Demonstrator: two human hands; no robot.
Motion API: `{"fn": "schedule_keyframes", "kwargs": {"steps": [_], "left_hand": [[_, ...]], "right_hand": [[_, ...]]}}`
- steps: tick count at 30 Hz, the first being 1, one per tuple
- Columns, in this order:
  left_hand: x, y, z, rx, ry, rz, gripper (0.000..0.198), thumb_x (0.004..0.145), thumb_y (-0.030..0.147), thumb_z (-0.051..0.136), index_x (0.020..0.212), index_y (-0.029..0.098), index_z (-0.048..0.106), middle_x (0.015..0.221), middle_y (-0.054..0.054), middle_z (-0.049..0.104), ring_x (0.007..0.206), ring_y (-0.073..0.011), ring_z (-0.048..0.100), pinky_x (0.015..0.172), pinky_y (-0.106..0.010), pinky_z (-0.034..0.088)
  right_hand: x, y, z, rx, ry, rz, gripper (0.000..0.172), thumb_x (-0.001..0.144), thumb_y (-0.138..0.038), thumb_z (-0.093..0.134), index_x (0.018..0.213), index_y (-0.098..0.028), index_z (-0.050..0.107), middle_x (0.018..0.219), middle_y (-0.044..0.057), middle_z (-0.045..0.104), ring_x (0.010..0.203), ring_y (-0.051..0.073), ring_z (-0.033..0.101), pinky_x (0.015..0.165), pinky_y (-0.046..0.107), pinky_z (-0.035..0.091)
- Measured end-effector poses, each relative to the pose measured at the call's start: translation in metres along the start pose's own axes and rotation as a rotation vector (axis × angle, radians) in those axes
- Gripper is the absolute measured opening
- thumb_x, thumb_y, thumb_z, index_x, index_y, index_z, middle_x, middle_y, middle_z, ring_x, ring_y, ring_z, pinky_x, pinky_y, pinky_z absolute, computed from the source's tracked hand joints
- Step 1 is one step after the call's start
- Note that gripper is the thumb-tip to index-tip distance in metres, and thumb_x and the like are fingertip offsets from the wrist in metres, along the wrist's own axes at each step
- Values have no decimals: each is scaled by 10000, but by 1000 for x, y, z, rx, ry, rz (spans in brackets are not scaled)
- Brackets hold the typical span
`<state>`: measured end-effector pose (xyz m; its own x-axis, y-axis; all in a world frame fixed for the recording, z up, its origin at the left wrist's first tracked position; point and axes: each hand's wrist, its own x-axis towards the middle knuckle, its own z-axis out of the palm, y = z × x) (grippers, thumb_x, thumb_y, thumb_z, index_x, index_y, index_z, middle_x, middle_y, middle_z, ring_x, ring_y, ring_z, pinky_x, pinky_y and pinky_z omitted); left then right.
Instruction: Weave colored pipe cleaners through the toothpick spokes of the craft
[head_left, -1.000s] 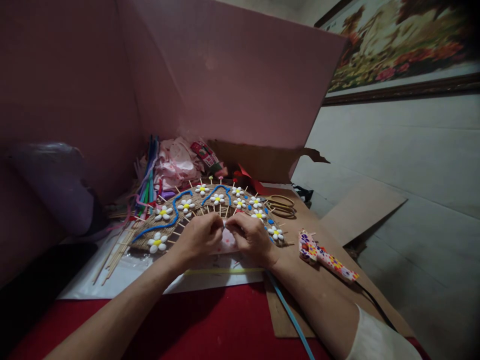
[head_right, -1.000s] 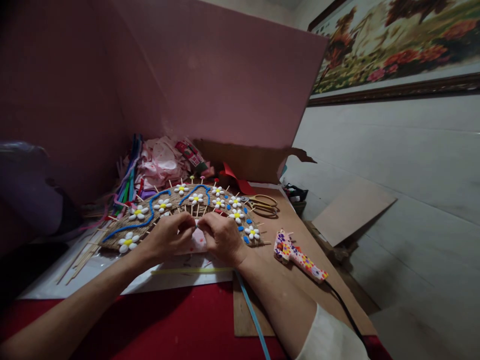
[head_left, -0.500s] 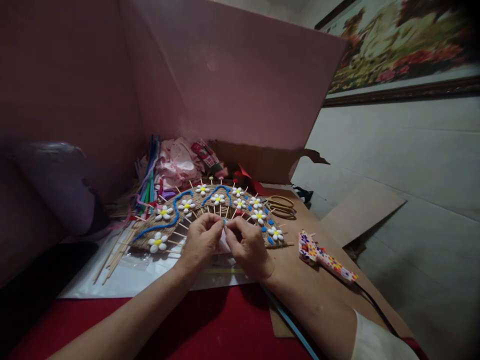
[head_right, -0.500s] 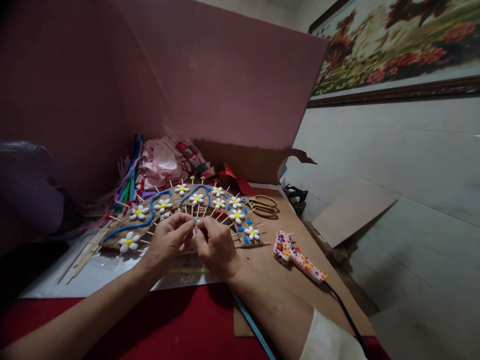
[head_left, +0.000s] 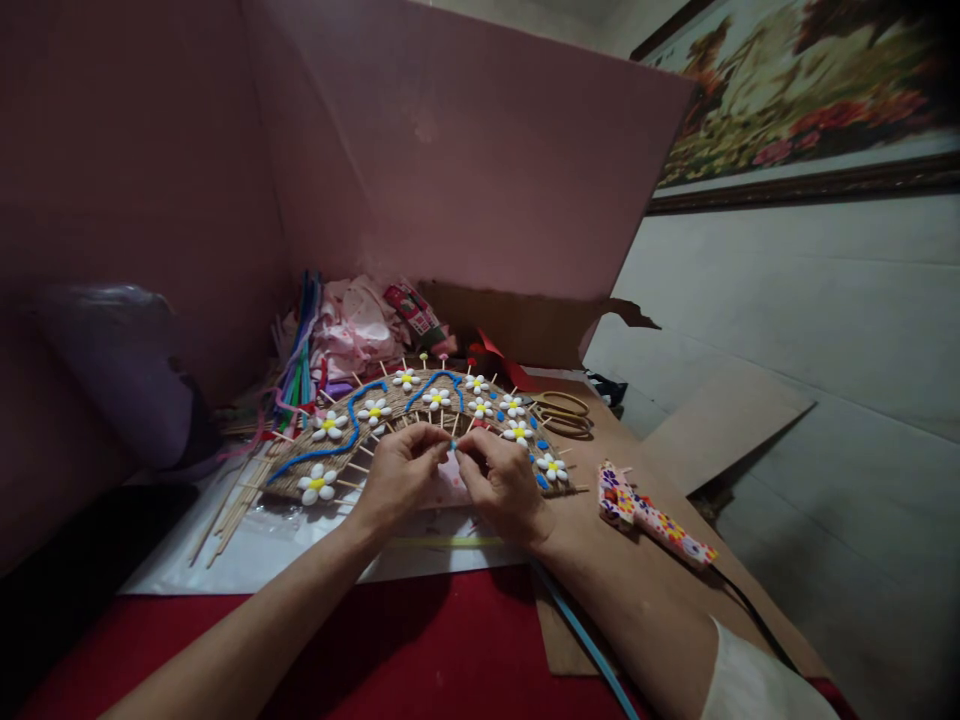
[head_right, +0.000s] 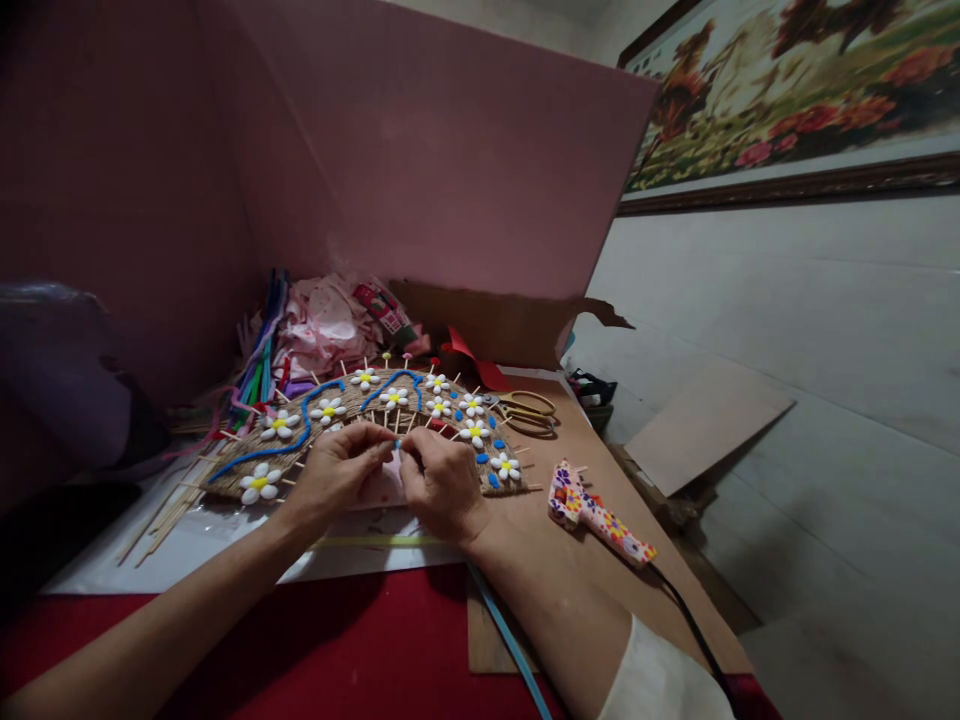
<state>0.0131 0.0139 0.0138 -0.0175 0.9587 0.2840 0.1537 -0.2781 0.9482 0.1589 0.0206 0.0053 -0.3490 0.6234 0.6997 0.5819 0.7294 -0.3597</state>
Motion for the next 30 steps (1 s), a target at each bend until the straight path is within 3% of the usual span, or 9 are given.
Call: {"fn": "schedule_keyframes", "kwargs": {"steps": [4, 10, 12, 15, 18, 24, 30], "left_hand": [[4, 1, -5, 94, -55, -4, 134, 700, 271, 590, 718, 150, 643, 599, 11, 579, 494, -95, 459, 471, -207, 352], [4, 9, -10, 322, -85, 141, 130, 713, 259, 565, 652, 157, 617, 590, 1, 571, 568, -121, 488, 531, -227, 363], [2, 11, -8, 239, -78, 97, 157, 706, 283, 570, 610, 160, 574, 538, 26, 509, 509, -101, 438, 479, -212, 330], [-3, 12, -2, -48, -62, -87, 197, 697, 344, 580, 630, 167, 529, 474, 69, 415, 407, -69, 344, 394, -186, 269], [-9, 12, 7, -277, -2, -236, 217, 655, 355, 624, 662, 159, 532, 472, 79, 414, 386, -55, 338, 374, -171, 269], [-15, 7, 17, -433, 144, -243, 210, 628, 319, 660, 676, 147, 549, 449, 92, 408, 376, -39, 321, 389, -167, 283], [-15, 3, 14, -353, 127, -218, 218, 658, 339, 650, 704, 138, 580, 454, 83, 432, 385, -47, 344, 400, -176, 301]], "right_hand": [[1, 1, -2, -58, -31, -71, 109, 825, -142, 448, 800, -173, 550, 722, 30, 584, 680, 155, 557, 631, 253, 378], [2, 5, -4, -116, -50, -142, 111, 825, -143, 457, 806, -165, 564, 739, 44, 589, 685, 161, 553, 621, 258, 377], [2, 5, -3, -87, -31, -143, 114, 824, -138, 456, 808, -167, 565, 736, 43, 588, 687, 160, 553, 625, 257, 385], [2, 3, -2, -4, 12, -109, 124, 822, -123, 444, 805, -168, 558, 710, 34, 579, 664, 152, 549, 616, 253, 397], [1, -1, 1, 31, 28, -96, 127, 814, -113, 438, 783, -179, 542, 683, 24, 568, 642, 149, 540, 609, 252, 402], [-4, -7, 6, -112, 19, -156, 174, 870, -146, 385, 776, -170, 529, 696, 47, 560, 641, 162, 526, 611, 269, 392], [-3, -5, 6, -191, 6, -174, 186, 891, -180, 393, 768, -165, 531, 694, 45, 559, 637, 162, 531, 602, 267, 384]]}}
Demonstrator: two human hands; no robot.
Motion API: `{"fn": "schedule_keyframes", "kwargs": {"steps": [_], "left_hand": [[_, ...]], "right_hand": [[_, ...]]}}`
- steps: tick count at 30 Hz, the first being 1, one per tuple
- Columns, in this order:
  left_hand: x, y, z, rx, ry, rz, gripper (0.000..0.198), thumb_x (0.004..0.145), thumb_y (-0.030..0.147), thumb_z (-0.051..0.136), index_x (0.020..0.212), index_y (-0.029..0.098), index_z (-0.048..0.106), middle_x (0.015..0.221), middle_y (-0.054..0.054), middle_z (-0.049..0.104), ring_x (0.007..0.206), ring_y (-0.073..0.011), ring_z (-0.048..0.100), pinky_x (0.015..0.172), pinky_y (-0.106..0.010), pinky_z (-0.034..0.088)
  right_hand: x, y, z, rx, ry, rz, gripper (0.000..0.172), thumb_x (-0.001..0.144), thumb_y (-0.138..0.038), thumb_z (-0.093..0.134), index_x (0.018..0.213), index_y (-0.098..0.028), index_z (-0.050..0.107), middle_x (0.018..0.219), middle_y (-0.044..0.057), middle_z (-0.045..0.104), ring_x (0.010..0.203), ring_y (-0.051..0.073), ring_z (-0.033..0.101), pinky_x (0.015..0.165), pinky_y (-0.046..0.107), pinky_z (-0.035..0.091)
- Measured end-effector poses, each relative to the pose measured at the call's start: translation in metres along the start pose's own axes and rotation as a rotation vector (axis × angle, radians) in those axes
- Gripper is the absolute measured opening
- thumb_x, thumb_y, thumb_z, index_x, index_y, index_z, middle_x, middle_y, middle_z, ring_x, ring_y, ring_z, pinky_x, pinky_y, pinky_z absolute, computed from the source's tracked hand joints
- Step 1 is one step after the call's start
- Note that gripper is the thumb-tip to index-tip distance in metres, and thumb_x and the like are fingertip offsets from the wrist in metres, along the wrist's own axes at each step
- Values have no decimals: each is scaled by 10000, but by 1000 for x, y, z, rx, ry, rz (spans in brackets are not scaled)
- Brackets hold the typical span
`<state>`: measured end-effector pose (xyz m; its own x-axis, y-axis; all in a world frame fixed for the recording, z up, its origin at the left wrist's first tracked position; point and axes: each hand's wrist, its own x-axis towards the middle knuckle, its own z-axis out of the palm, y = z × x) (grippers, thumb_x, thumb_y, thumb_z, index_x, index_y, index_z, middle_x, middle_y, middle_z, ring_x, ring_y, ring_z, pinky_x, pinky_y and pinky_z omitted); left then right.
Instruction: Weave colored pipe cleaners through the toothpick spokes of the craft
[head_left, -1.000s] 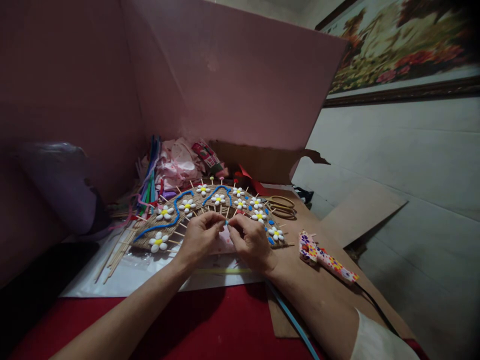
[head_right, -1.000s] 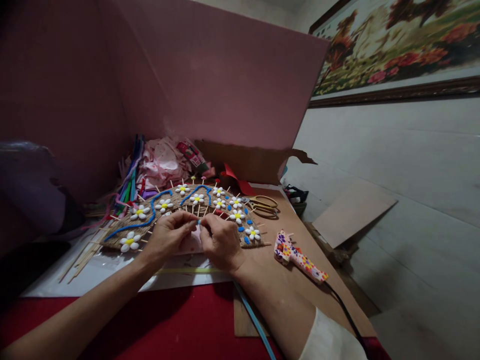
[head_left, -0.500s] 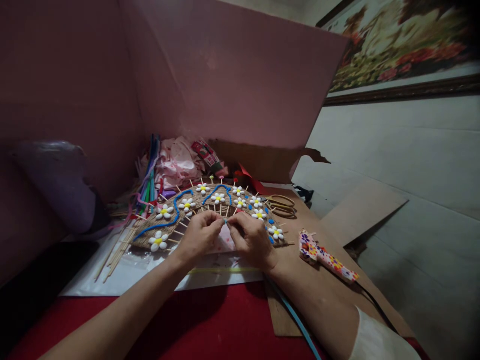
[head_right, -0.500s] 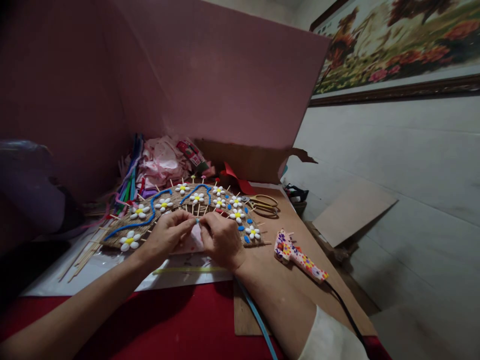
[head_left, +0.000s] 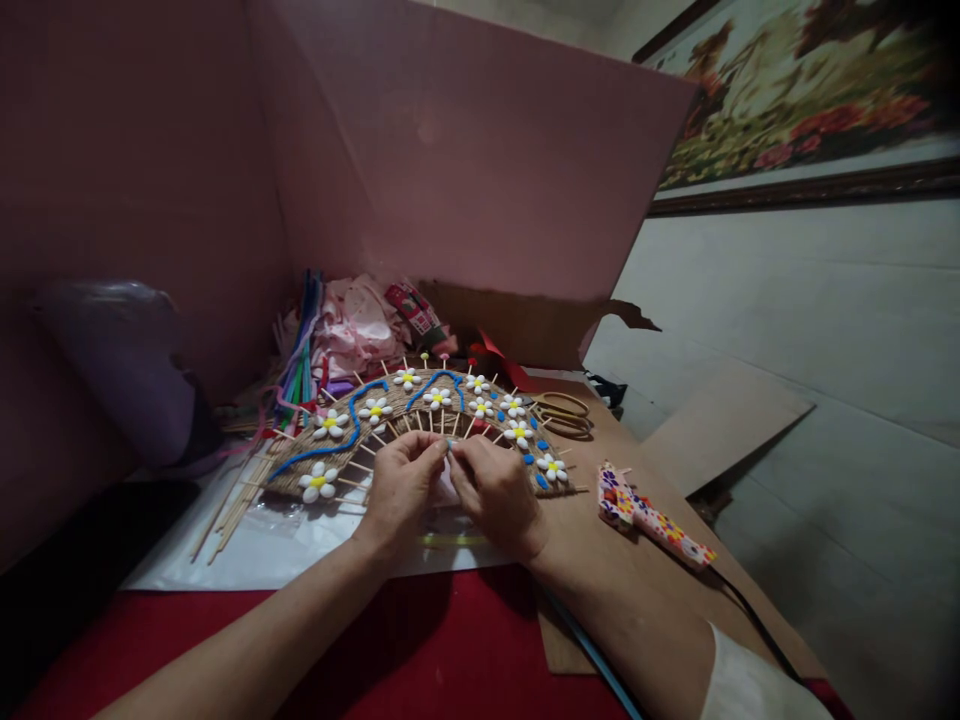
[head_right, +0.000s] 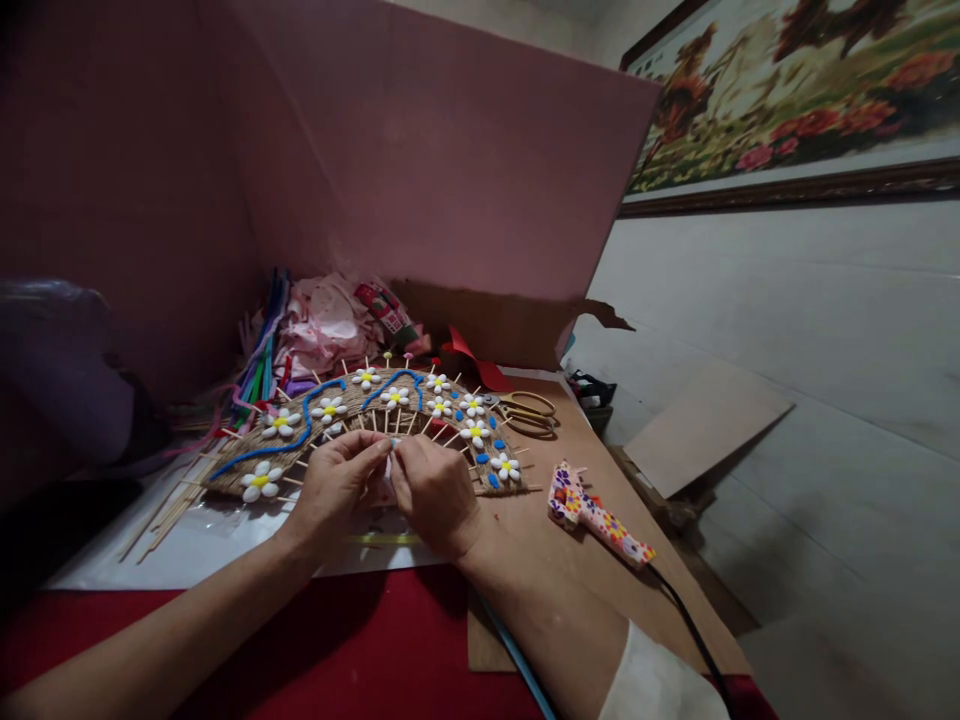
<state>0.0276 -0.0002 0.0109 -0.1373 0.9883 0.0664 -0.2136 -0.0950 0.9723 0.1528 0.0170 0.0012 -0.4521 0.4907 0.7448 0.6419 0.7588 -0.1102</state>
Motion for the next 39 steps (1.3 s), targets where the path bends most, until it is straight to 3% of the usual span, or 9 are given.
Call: {"fn": "schedule_keyframes", "kwargs": {"steps": [11, 14, 17, 21, 25, 29, 34, 39], "left_hand": [[21, 13, -17, 423, -294, 188, 168, 682, 304, 574, 700, 138, 591, 563, 29, 505, 492, -88, 415, 453, -195, 318], [21, 18, -19, 640, -314, 262, 175, 708, 295, 538, 651, 140, 597, 530, 30, 472, 497, -93, 392, 451, -198, 297], [18, 24, -19, 736, -357, 245, 230, 742, 307, 498, 593, 146, 566, 495, 31, 457, 472, -93, 387, 438, -201, 285], [14, 26, -18, 609, -384, 167, 243, 746, 332, 510, 579, 155, 514, 473, 41, 458, 420, -78, 376, 402, -192, 274], [12, 23, -15, 381, -327, 82, 219, 743, 333, 539, 616, 159, 502, 456, 61, 453, 370, -56, 348, 371, -177, 263], [9, 16, -11, 238, -253, 93, 209, 741, 316, 564, 627, 149, 512, 475, 61, 455, 392, -48, 371, 380, -160, 287], [5, 9, -8, 189, -169, 77, 215, 743, 333, 574, 642, 155, 510, 506, 62, 451, 407, -53, 386, 390, -166, 326], [10, 6, -11, 222, -207, 73, 244, 747, 368, 556, 643, 151, 518, 506, 44, 476, 403, -66, 381, 383, -181, 296]], "right_hand": [[5, 13, -8, 21, -87, -33, 142, 872, -149, 410, 846, -154, 550, 752, 49, 576, 691, 161, 548, 627, 255, 379], [7, 16, -10, -29, -142, -78, 143, 857, -132, 419, 834, -164, 557, 742, 43, 568, 685, 159, 533, 605, 247, 362], [8, 17, -12, -56, -180, -104, 143, 856, -150, 423, 833, -162, 564, 746, 44, 559, 662, 156, 517, 576, 246, 346], [8, 17, -12, 31, -169, -107, 144, 847, -134, 423, 871, -153, 564, 766, 51, 561, 687, 164, 525, 601, 254, 369], [6, 13, -10, 206, -77, -18, 131, 841, -113, 427, 869, -147, 550, 768, 54, 575, 714, 165, 546, 651, 260, 402], [5, 4, -7, 283, -3, 51, 136, 850, -117, 413, 839, -147, 546, 725, 49, 573, 670, 158, 547, 629, 258, 412], [4, 1, -5, 223, 6, 23, 141, 850, -123, 416, 840, -157, 552, 724, 43, 572, 652, 158, 545, 620, 264, 407], [5, 8, -4, 193, -35, 12, 145, 864, -129, 409, 814, -165, 540, 709, 32, 552, 656, 153, 539, 619, 258, 403]]}}
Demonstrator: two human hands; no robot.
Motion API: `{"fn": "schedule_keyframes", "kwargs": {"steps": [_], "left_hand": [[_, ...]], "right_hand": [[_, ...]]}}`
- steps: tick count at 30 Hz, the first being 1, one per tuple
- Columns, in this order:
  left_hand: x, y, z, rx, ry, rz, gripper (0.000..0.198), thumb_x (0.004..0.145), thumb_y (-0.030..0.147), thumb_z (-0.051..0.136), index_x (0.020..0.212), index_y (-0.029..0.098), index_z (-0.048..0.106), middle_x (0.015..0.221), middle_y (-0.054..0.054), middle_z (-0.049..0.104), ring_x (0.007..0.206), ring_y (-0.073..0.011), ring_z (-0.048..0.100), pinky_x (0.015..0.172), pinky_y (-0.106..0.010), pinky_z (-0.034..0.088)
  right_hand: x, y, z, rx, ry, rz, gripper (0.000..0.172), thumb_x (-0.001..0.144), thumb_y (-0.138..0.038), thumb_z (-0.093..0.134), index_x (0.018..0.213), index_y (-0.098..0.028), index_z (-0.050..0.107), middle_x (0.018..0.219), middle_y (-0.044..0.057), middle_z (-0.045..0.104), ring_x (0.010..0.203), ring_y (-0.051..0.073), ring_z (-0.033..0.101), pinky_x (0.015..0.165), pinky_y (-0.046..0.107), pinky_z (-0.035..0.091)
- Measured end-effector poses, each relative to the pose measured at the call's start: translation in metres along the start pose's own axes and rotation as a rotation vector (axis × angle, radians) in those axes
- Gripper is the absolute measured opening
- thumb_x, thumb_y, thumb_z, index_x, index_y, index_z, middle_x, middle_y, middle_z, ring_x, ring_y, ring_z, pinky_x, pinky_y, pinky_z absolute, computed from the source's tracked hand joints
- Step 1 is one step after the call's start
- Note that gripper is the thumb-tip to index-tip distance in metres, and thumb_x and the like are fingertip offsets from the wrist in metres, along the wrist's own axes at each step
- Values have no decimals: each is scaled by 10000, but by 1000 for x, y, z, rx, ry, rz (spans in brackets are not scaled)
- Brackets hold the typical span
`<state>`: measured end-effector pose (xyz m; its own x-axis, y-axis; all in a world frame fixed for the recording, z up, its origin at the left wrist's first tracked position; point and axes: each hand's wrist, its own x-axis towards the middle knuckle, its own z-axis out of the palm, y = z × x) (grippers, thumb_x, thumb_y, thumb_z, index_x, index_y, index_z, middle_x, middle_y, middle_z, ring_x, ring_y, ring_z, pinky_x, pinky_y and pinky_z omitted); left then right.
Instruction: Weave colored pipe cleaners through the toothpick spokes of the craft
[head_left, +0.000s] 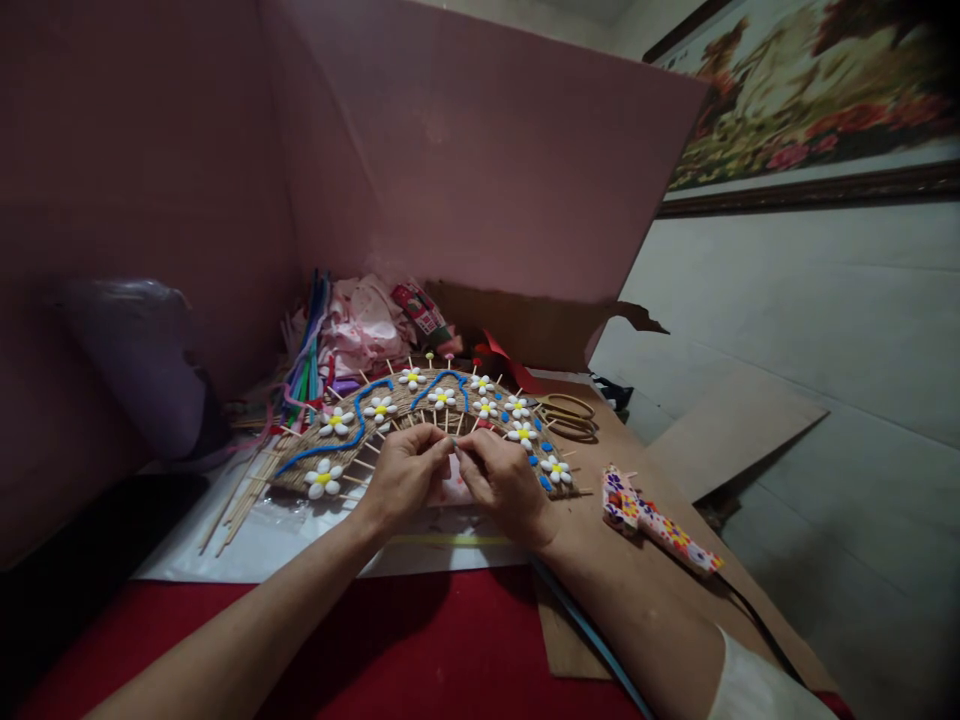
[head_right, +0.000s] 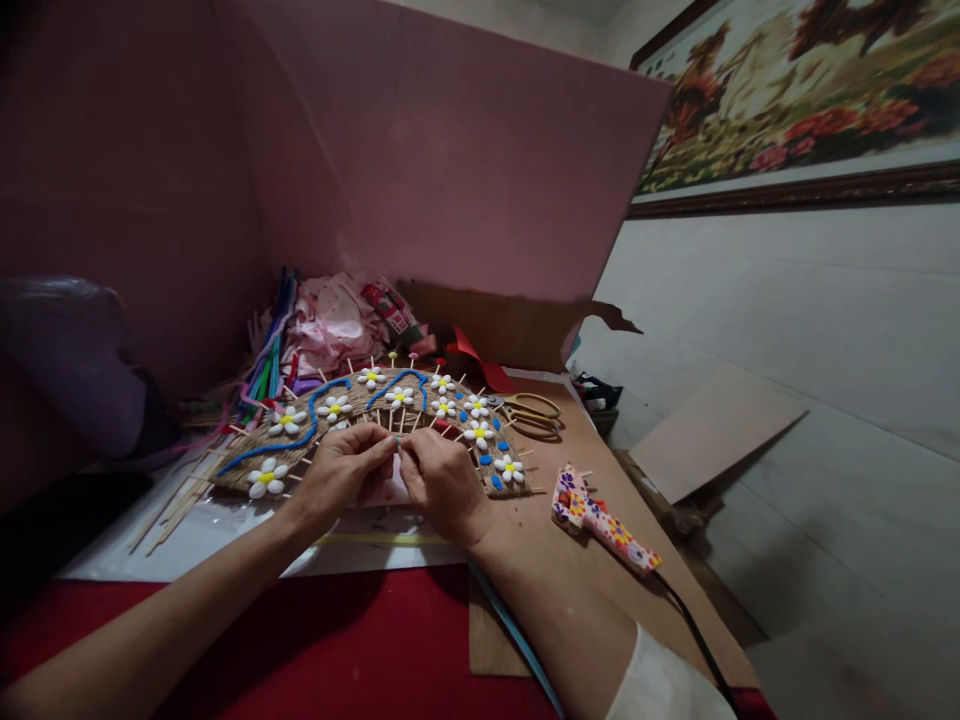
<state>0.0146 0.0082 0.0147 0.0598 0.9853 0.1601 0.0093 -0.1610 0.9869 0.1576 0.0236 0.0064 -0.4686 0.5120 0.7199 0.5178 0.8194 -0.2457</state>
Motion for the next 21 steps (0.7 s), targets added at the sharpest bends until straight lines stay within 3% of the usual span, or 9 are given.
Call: {"fn": "schedule_keyframes", "kwargs": {"steps": [7, 13, 16, 21], "left_hand": [[8, 0, -9, 456, -13, 204, 168, 766, 269, 514, 669, 149, 580, 550, 10, 537, 514, -106, 464, 480, -204, 331], [10, 4, -16, 792, -91, 392, 187, 772, 178, 456, 640, 154, 586, 550, 16, 533, 524, -97, 439, 521, -219, 308], [8, 10, -16, 708, -124, 343, 172, 755, 178, 471, 630, 151, 586, 518, 25, 516, 503, -89, 436, 504, -209, 313], [3, 17, -11, 255, -93, 109, 196, 754, 273, 515, 596, 158, 535, 450, 48, 473, 381, -68, 406, 383, -182, 292]], "right_hand": [[1, 7, -3, -107, -90, -22, 169, 885, -136, 385, 877, -148, 553, 782, 66, 570, 728, 175, 550, 652, 278, 410], [4, 7, -11, -175, -171, -44, 165, 862, -114, 411, 887, -162, 567, 790, 57, 559, 734, 173, 537, 638, 263, 401], [5, 7, -12, -108, -117, -33, 132, 868, -138, 428, 861, -168, 557, 770, 46, 556, 724, 163, 529, 652, 259, 402], [4, 2, -9, 10, -5, 25, 104, 835, -130, 455, 781, -179, 529, 697, 18, 530, 667, 150, 508, 622, 251, 387]]}}
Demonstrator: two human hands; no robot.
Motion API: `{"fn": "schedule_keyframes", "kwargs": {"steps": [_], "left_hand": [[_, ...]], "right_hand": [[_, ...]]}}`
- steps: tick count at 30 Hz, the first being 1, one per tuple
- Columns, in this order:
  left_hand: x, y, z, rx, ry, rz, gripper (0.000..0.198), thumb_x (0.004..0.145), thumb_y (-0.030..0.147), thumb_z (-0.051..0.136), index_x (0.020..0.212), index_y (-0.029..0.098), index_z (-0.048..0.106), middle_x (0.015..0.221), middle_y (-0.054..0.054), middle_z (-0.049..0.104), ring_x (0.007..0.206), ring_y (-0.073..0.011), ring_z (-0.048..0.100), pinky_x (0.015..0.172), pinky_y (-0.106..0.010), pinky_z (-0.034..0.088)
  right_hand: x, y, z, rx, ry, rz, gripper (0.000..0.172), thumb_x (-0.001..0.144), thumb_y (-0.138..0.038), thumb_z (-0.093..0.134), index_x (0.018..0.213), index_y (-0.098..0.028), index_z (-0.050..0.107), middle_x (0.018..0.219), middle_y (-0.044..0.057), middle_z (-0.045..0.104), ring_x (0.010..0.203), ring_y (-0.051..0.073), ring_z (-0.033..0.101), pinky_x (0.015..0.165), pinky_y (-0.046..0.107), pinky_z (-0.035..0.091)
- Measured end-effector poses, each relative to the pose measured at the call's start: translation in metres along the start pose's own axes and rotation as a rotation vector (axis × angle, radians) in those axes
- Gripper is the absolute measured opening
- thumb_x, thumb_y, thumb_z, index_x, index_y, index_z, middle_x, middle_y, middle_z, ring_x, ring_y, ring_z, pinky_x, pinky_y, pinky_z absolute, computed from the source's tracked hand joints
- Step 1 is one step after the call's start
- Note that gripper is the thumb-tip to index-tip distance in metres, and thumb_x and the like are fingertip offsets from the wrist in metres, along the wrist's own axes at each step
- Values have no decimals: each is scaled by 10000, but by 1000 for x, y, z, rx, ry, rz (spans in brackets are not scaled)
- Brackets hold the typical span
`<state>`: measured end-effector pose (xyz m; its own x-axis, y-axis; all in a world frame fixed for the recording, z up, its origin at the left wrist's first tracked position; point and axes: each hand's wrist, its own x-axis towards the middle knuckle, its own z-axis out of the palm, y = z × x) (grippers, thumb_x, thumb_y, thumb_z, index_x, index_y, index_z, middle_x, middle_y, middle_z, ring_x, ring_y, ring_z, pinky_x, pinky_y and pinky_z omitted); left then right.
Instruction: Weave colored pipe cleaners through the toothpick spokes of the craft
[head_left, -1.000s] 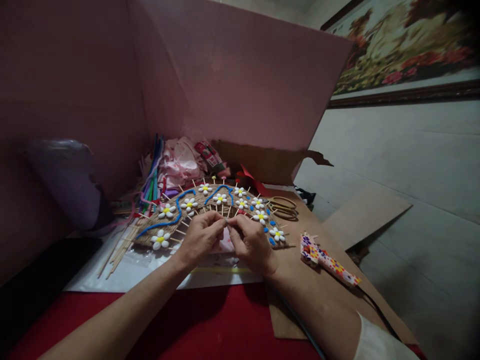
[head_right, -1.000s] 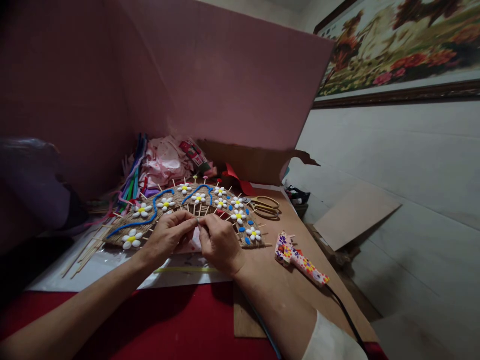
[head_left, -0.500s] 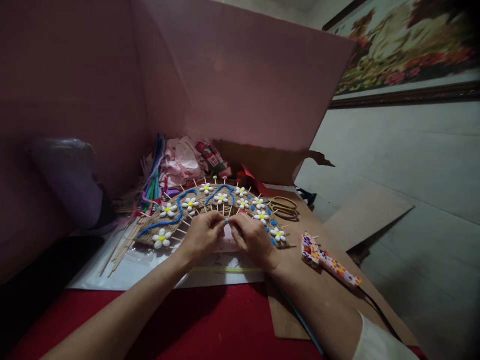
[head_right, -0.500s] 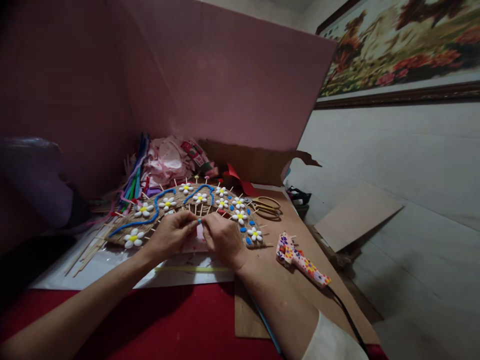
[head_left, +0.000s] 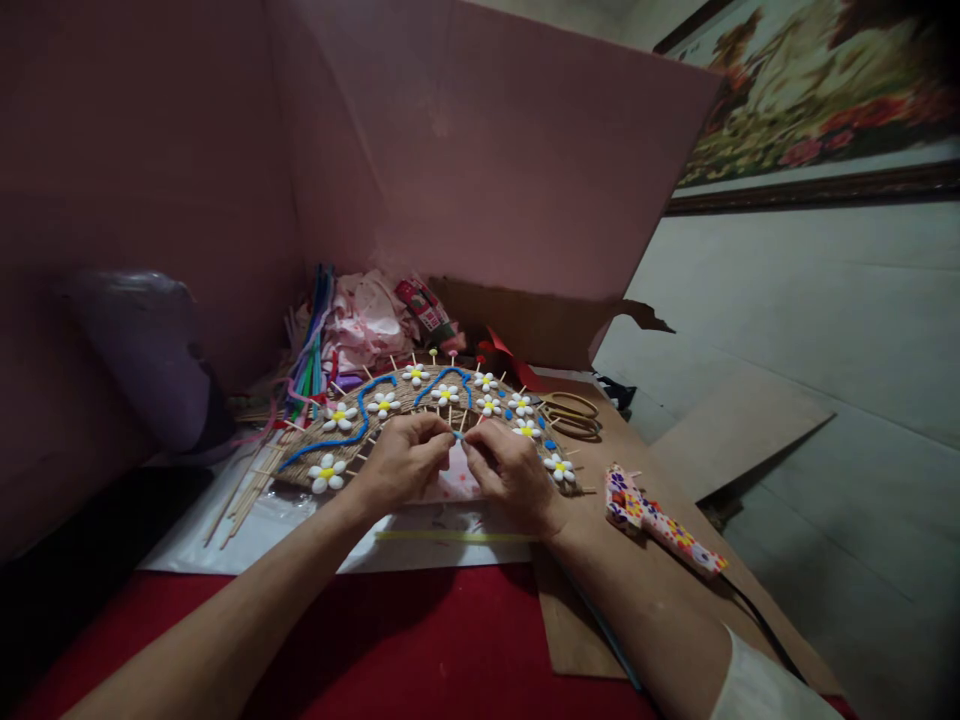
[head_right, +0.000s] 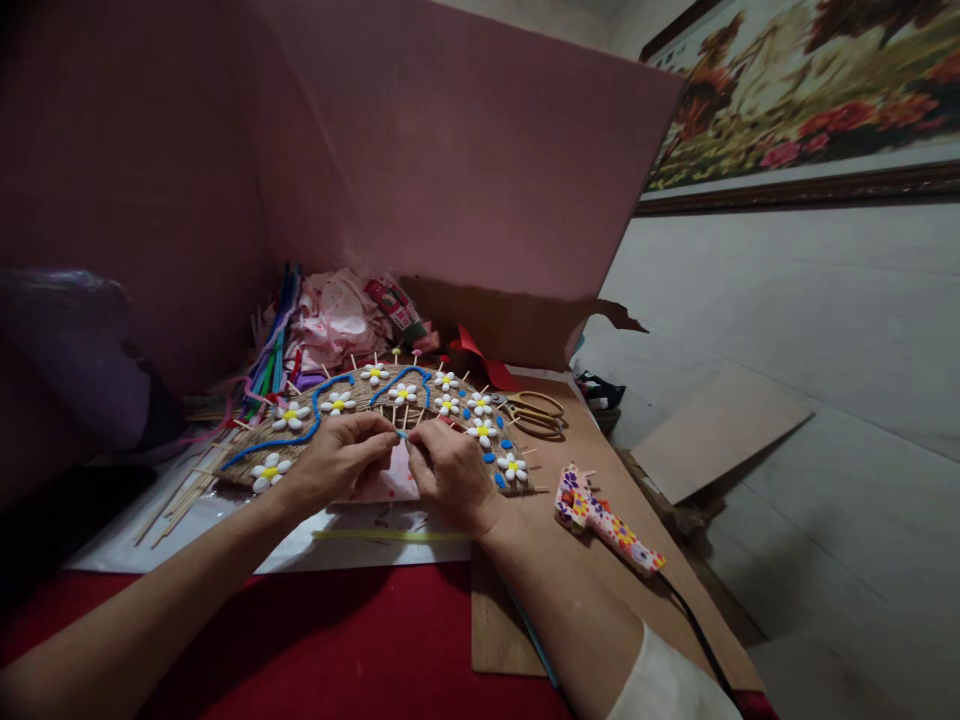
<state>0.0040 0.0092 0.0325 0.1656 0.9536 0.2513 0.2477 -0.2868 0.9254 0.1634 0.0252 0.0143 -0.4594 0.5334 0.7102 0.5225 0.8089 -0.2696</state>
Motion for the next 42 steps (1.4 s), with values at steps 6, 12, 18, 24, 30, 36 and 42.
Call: {"fn": "schedule_keyframes", "kwargs": {"steps": [6, 12, 18, 24, 30, 36, 42], "left_hand": [[-5, -2, 14, -303, 78, -82, 195, 730, 311, 579, 630, 152, 529, 474, 50, 493, 343, -54, 392, 327, -164, 289], [-5, -8, 17, -300, 130, -83, 179, 739, 308, 584, 665, 150, 543, 508, 57, 493, 387, -54, 423, 366, -162, 335], [0, -9, 12, -271, 186, -97, 183, 662, 293, 666, 660, 126, 592, 523, 25, 559, 416, -59, 464, 383, -159, 350], [2, -4, 8, -312, 143, -141, 189, 627, 278, 685, 653, 129, 571, 514, 23, 565, 340, -59, 432, 305, -171, 312], [2, -1, 7, -308, 100, -148, 171, 647, 259, 668, 611, 131, 561, 501, 26, 556, 365, -54, 454, 346, -166, 343], [3, -1, 7, -320, 98, -203, 174, 647, 265, 669, 612, 134, 560, 501, 27, 561, 355, -53, 440, 333, -164, 320], [3, -7, 8, -359, 100, -228, 202, 650, 288, 664, 584, 138, 546, 473, 34, 539, 338, -44, 411, 330, -160, 289]], "right_hand": [[-3, -8, 4, 44, 39, 57, 133, 833, -128, 427, 766, -190, 524, 669, 8, 525, 631, 142, 502, 583, 241, 375], [-2, -8, 5, 8, -13, 62, 131, 846, -129, 418, 775, -178, 516, 699, 22, 525, 662, 152, 502, 617, 258, 371], [-3, -4, 4, 25, -2, 100, 137, 859, -136, 417, 793, -180, 528, 714, 21, 536, 672, 147, 512, 623, 247, 387], [-4, 2, 5, -2, -1, 105, 122, 864, -146, 442, 810, -184, 544, 742, 25, 557, 706, 153, 523, 657, 254, 402], [-5, 4, 6, 16, -7, 97, 137, 852, -115, 446, 826, -193, 555, 750, 24, 563, 716, 157, 525, 661, 255, 402], [-5, 4, 3, -10, -24, 69, 135, 815, -95, 467, 820, -191, 563, 746, 24, 566, 715, 158, 523, 654, 252, 404], [-4, 0, 2, -36, -28, 38, 141, 810, -99, 465, 842, -189, 569, 765, 32, 585, 722, 159, 541, 658, 254, 413]]}}
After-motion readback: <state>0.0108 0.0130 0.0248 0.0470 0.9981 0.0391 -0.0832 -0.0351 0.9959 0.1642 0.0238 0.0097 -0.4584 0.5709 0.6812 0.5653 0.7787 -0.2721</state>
